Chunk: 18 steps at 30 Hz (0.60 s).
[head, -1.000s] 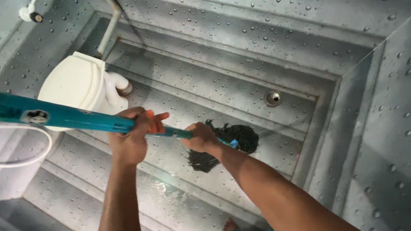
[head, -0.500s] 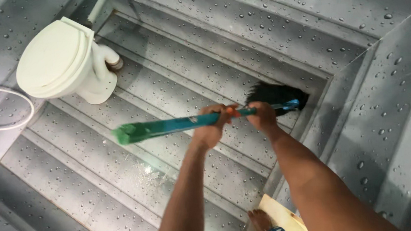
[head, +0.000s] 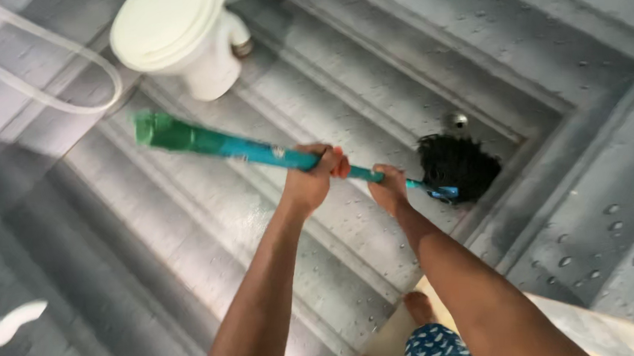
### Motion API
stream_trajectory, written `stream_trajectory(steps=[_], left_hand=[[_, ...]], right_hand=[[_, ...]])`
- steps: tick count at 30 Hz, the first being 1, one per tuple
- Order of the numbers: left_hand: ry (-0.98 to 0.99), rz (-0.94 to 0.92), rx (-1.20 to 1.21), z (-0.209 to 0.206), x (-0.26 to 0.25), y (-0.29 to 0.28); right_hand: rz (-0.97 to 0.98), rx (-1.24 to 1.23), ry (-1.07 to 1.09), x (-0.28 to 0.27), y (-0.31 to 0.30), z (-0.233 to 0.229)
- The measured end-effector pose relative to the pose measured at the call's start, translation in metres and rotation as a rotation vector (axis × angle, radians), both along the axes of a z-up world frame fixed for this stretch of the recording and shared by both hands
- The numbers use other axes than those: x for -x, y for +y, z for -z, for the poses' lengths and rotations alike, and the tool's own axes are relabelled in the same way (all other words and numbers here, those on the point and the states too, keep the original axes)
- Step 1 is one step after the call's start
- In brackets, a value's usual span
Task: The person cleans a bathroom floor by first dipping a mop into a bucket of water and then scrubbing the tiled floor around a toilet.
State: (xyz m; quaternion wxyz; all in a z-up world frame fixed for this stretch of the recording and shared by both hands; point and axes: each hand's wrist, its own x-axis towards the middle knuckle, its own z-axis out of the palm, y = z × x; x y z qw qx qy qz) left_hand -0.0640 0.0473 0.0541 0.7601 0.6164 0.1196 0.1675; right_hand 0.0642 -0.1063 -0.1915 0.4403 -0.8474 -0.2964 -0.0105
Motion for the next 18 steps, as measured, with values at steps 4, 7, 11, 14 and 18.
stream_trajectory(steps=[4,7,11,14,18], left_hand=[[0.163,-0.107,-0.25,-0.064,0.051,0.019],[0.221,-0.195,-0.407,-0.106,0.077,0.021],[0.346,-0.398,-0.556,-0.147,0.103,0.02],[0.449,-0.488,-0.439,-0.164,0.117,0.014],[0.566,-0.613,-0.693,-0.165,0.136,0.005]], right_hand=[[-0.113,-0.035,0.382,0.049,0.053,-0.044],[-0.19,0.026,0.263,0.079,0.093,-0.076],[-0.318,-0.094,0.545,0.118,0.133,-0.101],[-0.425,-0.08,0.651,0.154,0.163,-0.103],[-0.813,-0.096,0.822,0.201,0.177,-0.081]])
